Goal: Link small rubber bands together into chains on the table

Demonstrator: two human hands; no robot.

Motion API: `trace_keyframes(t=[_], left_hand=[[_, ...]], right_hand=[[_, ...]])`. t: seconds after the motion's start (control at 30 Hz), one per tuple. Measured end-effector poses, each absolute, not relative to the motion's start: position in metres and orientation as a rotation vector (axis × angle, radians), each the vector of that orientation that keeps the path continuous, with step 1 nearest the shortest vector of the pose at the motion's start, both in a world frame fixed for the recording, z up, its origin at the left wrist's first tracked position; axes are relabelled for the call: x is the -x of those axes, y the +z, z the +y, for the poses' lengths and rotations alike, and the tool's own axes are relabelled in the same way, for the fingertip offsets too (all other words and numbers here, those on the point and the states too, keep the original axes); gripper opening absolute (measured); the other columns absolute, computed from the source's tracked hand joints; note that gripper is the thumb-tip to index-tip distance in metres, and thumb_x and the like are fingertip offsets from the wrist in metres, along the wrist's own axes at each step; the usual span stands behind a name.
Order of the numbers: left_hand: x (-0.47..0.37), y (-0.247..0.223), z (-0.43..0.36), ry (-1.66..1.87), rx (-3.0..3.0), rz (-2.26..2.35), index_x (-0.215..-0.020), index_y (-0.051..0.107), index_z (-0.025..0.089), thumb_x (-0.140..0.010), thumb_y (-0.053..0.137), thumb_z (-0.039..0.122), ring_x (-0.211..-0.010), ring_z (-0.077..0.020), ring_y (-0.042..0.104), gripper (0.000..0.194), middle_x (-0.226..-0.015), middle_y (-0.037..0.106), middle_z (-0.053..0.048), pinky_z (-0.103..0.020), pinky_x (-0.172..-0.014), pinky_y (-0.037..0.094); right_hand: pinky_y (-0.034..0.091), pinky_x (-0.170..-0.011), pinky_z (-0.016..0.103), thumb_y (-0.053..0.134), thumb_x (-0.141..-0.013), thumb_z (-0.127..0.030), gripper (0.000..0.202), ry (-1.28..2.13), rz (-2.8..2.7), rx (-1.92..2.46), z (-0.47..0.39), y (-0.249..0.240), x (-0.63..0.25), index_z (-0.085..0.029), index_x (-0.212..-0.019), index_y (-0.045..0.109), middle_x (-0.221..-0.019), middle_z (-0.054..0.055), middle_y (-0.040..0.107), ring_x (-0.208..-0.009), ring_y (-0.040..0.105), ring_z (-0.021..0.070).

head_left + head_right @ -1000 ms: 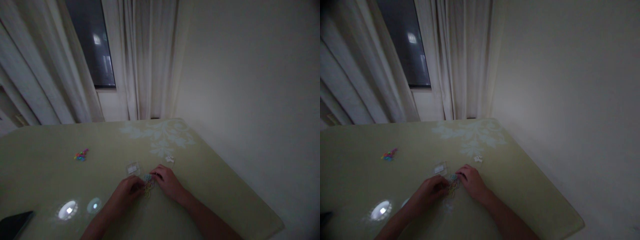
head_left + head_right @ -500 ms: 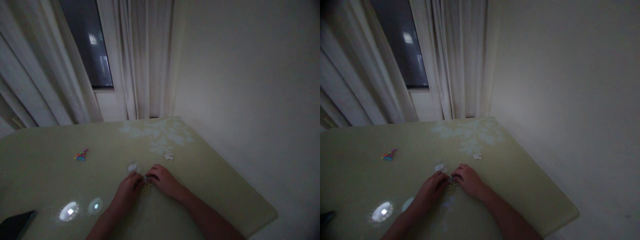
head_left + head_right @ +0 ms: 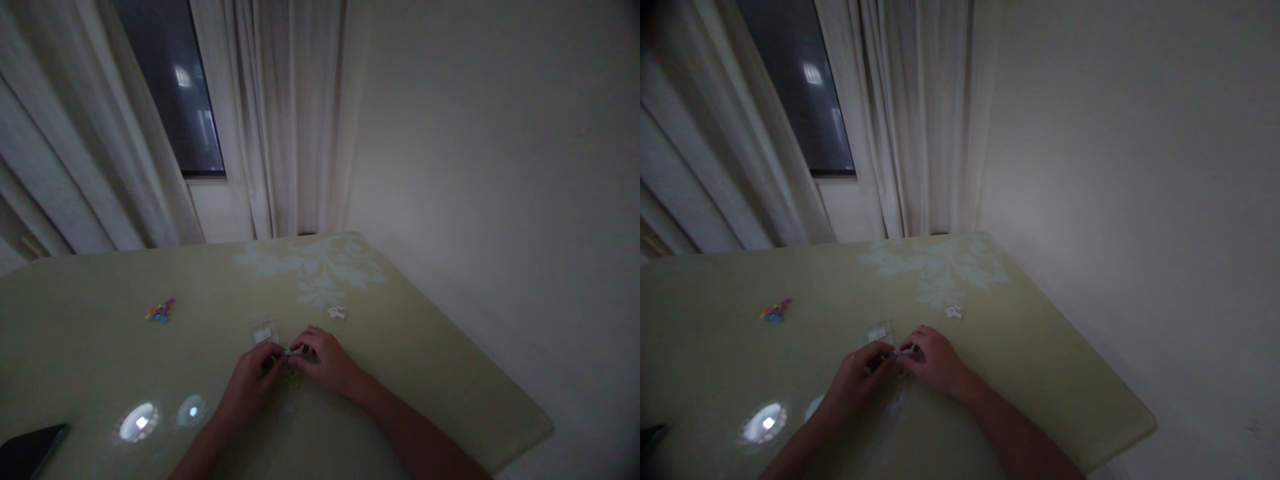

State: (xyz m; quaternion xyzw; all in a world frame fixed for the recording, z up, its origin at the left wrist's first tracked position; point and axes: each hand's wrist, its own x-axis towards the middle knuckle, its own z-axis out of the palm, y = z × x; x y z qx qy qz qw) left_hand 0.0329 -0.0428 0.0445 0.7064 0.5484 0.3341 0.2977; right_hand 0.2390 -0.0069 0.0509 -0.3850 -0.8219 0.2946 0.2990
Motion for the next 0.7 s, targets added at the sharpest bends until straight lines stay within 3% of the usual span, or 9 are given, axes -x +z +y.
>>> trace_keyframes(t=[0.27,0.53,0.7], left_hand=[[-0.024,0.044,-0.038,0.891,-1.867,1.446,-0.098,0.082,0.023,-0.093,0.056,0.037,-0.085,-0.0259,0.073,0.030,-0.095,0.081,-0.006,-0.032,-0.078,0.054],[-0.030,0.036,-0.039,0.842,-1.932,1.389,-0.112,0.079,0.023,-0.096,0.048,0.031,-0.100,-0.0268,0.071,0.035,-0.107,0.077,-0.011,-0.034,-0.090,0.053],[-0.039,0.033,-0.043,0.822,-1.974,1.440,-0.114,0.076,0.022,-0.094,0.059,0.037,-0.095,-0.0265,0.068,0.031,-0.105,0.071,-0.011,-0.036,-0.087,0.053]], right_hand=[[0.047,-0.077,0.026,0.072,-0.094,-0.018,0.005,0.746,-2.150,1.110,0.000,0.055,-0.245,-0.017,-0.093,0.077,-0.089,0.004,0.070,-0.084,0.064,0.0164],[0.049,-0.086,0.027,0.065,-0.098,-0.017,0.016,0.798,-2.235,1.085,0.003,0.056,-0.251,-0.019,-0.104,0.080,-0.099,0.006,0.072,-0.094,0.067,0.0180],[0.049,-0.090,0.029,0.077,-0.090,-0.019,0.024,0.784,-2.283,1.099,0.000,0.051,-0.248,-0.019,-0.114,0.077,-0.106,0.007,0.070,-0.100,0.065,0.0203]])
